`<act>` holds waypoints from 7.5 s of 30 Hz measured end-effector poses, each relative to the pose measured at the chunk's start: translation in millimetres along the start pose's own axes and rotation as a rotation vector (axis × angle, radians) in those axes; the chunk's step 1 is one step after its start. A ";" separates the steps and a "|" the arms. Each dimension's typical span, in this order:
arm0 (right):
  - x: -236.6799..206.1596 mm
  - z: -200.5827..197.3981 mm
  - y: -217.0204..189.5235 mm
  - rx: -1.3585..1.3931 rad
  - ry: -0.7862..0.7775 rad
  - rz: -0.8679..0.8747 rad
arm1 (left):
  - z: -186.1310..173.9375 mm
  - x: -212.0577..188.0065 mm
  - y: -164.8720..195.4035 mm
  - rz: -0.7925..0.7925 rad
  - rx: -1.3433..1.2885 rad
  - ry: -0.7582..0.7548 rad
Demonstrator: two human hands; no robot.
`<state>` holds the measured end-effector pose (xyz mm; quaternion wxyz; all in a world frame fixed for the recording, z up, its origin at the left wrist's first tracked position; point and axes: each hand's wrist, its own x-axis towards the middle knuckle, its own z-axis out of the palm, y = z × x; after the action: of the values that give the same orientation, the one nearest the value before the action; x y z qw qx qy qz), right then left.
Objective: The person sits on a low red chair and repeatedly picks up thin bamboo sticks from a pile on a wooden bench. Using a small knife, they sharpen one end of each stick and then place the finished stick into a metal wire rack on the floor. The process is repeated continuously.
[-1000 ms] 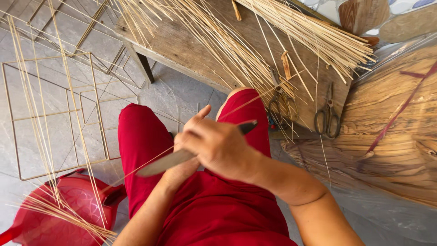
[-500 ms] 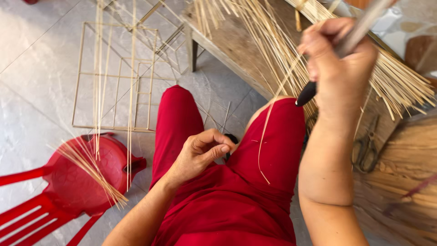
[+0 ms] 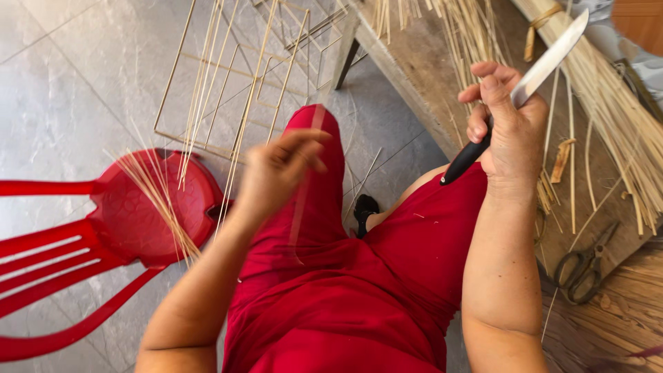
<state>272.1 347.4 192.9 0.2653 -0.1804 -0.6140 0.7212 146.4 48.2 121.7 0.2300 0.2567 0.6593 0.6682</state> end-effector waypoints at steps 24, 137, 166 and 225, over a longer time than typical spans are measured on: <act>-6.5 -17.3 108.1 0.125 0.059 0.327 | -132.3 58.2 -98.5 -0.262 0.714 0.258; -122.0 -9.9 4.0 -0.226 -0.249 0.044 | -0.8 -43.8 32.8 -0.399 -0.008 -0.414; -147.5 31.8 25.3 0.461 -0.430 0.568 | 30.3 -50.8 50.6 -0.320 0.132 -0.542; -137.2 -16.2 15.2 0.118 -0.245 0.270 | 25.0 -67.3 26.3 -0.429 0.195 -0.551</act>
<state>388.1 275.7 166.0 0.0995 -0.1559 -0.5686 0.8015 214.7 23.2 145.2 0.5085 0.3034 0.6722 0.4445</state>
